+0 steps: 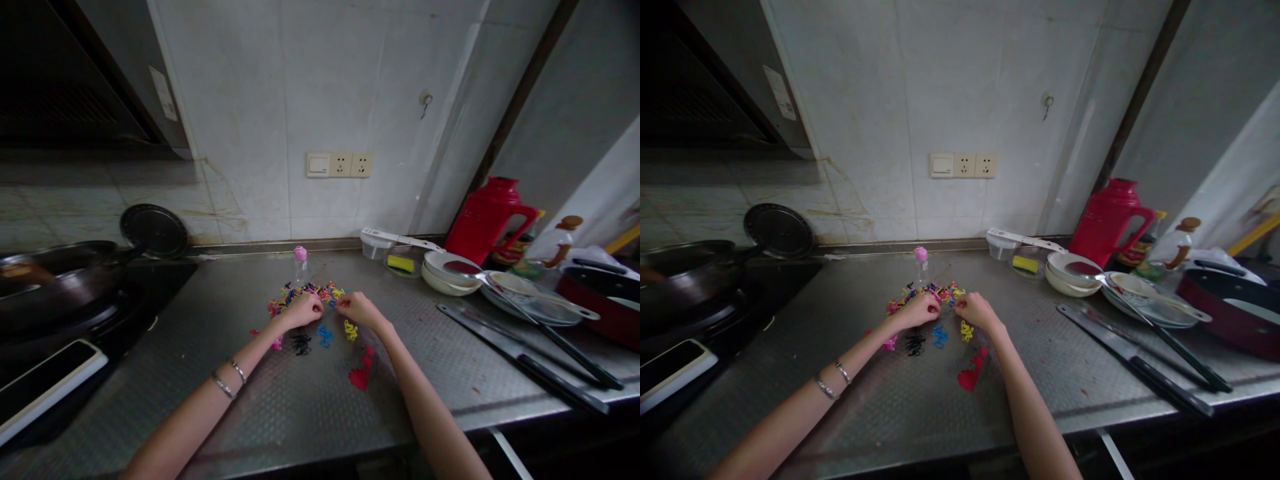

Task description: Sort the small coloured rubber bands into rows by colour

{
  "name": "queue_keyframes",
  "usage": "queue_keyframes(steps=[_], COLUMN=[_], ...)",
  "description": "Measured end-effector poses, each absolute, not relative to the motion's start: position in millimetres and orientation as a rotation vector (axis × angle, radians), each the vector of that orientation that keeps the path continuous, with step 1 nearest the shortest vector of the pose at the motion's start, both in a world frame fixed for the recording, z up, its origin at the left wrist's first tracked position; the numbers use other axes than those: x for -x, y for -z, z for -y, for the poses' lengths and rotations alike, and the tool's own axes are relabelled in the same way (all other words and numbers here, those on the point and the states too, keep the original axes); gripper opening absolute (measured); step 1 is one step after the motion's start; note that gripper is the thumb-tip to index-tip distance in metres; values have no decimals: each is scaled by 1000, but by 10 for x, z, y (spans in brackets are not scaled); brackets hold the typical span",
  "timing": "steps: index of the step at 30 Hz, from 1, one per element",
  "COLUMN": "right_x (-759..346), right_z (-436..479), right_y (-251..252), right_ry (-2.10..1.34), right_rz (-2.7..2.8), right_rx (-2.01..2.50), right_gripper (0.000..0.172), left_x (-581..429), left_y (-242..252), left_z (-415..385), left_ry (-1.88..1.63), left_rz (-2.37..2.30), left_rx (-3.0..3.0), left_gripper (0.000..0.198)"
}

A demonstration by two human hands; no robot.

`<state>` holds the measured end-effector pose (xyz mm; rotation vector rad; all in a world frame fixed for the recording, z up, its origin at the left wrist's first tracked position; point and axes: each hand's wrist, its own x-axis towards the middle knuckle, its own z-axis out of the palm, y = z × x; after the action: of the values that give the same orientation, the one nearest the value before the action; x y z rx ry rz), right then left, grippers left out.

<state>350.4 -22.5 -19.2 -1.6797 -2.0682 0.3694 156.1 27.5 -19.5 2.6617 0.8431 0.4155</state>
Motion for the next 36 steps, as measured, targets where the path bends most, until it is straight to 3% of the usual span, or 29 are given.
queue_keyframes(steps=[8,23,36], right_x=[-3480,-3472,-3359], right_z=[263,217,179], right_y=[210,293,335], right_ry=[-196,-183,-734], right_rz=[2138,2136,2322], right_rx=[1766,1756,1340], right_gripper=[14,16,20], left_x=[-1424,-1154,-928], left_y=[220,67,131], left_z=[-94,-230,-364], left_ry=[-314,-459,-549], left_rz=[-753,-869,-934], left_rx=[-2608,-2435,-2311], left_gripper=[20,22,26])
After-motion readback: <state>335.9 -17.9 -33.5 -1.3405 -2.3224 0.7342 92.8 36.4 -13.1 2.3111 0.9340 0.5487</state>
